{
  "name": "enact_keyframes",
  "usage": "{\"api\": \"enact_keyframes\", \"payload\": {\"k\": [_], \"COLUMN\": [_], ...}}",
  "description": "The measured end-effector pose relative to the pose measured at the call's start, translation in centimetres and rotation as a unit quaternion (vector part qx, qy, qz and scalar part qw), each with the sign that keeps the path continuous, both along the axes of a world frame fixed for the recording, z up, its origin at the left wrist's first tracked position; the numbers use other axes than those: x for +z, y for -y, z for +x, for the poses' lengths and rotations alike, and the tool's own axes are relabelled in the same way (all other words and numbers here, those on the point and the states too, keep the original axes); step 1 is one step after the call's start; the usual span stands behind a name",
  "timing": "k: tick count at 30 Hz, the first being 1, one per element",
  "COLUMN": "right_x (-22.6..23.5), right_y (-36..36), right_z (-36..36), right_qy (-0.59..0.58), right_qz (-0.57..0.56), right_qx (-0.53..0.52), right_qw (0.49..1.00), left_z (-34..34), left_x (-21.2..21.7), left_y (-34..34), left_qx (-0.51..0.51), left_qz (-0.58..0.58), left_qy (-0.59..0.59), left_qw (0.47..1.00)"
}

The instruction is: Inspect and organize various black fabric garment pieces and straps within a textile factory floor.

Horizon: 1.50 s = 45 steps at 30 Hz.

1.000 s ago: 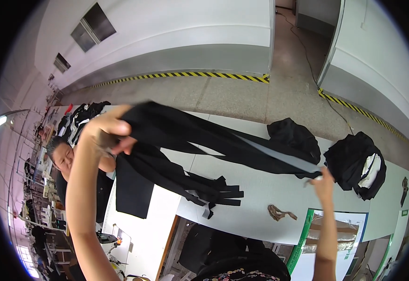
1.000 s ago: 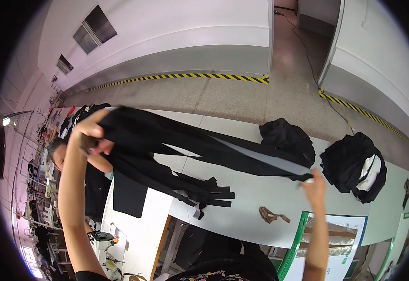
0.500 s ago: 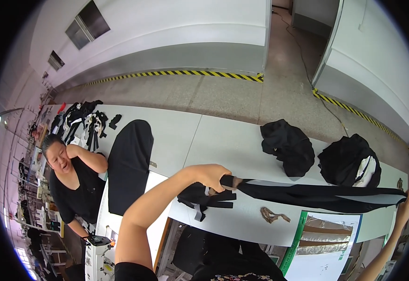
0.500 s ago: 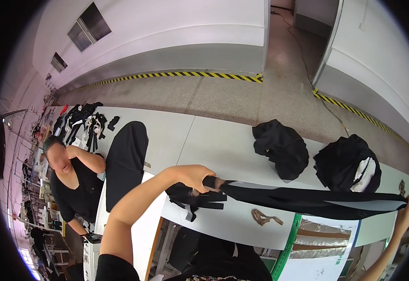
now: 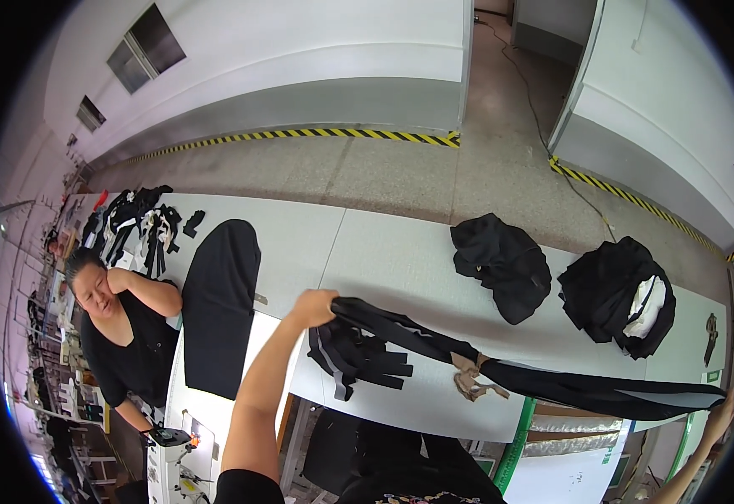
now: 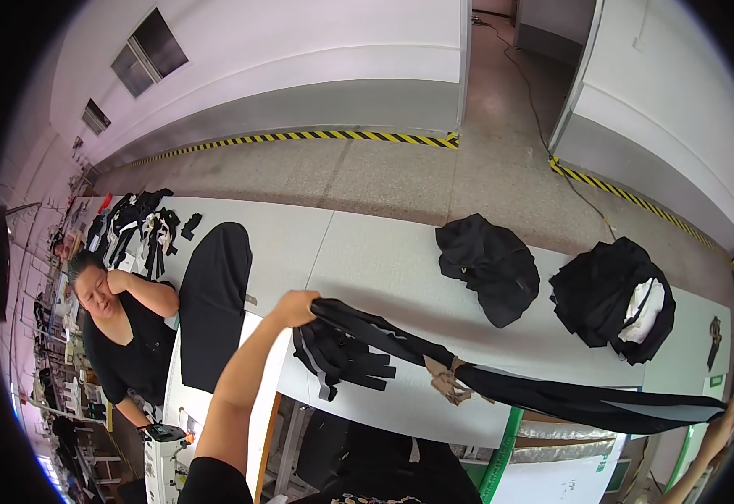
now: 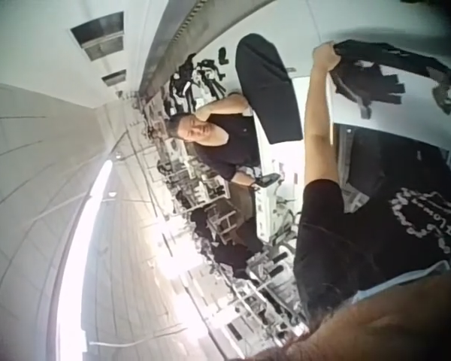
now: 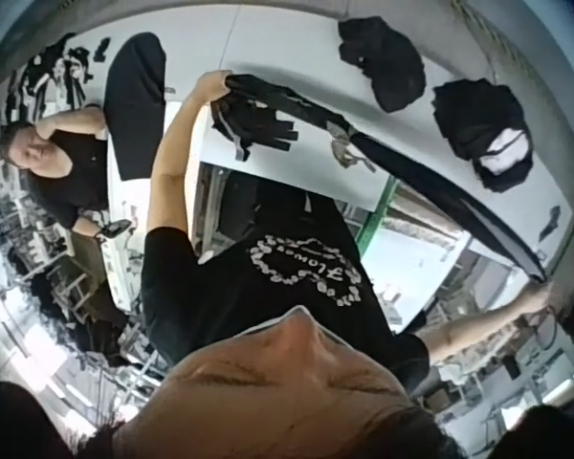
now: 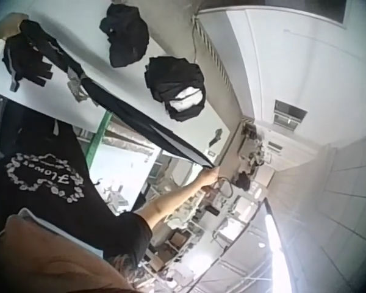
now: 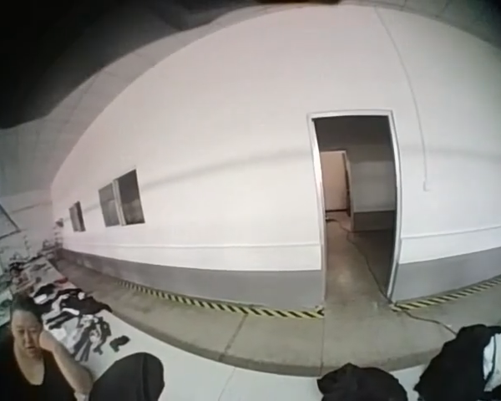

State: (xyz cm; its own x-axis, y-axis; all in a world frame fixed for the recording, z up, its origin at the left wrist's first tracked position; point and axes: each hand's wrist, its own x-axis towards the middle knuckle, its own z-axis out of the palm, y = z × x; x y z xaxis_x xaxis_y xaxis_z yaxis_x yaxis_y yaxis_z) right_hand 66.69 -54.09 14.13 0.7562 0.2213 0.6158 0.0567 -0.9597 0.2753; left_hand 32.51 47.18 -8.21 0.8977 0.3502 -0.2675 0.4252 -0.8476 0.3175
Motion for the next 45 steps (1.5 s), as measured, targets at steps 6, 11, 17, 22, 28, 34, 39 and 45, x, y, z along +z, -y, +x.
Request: {"api": "enact_keyframes", "payload": {"k": [6, 11, 17, 22, 28, 34, 39, 45], "right_x": [-4.4, -5.2, -6.9, -14.8, -21.3, -18.3, -15.0, -14.8], "right_y": [-2.3, -11.1, -16.4, -16.8, -16.8, -18.5, -21.2, -19.8], "right_z": [0.0, -1.4, -2.1, -3.5, -7.9, -10.0, -10.6, -11.9], "right_qy": [-0.091, -0.124, -0.195, -0.208, -0.363, -0.453, -0.442, -0.374], "right_qz": [0.072, 0.129, 0.154, 0.012, -0.057, -0.003, 0.009, 0.034], "right_qx": [-0.028, -0.092, -0.109, -0.022, -0.018, -0.052, -0.044, 0.040], "right_qw": [0.993, 0.979, 0.962, 0.978, 0.930, 0.890, 0.896, 0.926], "left_z": [0.9, 1.3, 3.6, 0.3, 3.4, 11.0, 14.9, 14.7], "left_x": [12.0, 21.3, 17.8, 0.0, -9.5, -6.6, -9.3, -7.4], "left_y": [-6.2, -10.3, -8.2, -5.2, 11.9, 21.6, 21.8, 16.7], "left_qx": [0.041, 0.068, 0.042, 0.044, -0.052, -0.247, -0.293, -0.196], "left_qz": [0.134, 0.232, 0.224, 0.362, 0.132, 0.052, 0.133, 0.150], "left_qy": [0.078, 0.141, 0.166, 0.045, 0.167, 0.199, 0.026, 0.175], "left_qw": [0.987, 0.960, 0.959, 0.930, 0.976, 0.947, 0.946, 0.953]}}
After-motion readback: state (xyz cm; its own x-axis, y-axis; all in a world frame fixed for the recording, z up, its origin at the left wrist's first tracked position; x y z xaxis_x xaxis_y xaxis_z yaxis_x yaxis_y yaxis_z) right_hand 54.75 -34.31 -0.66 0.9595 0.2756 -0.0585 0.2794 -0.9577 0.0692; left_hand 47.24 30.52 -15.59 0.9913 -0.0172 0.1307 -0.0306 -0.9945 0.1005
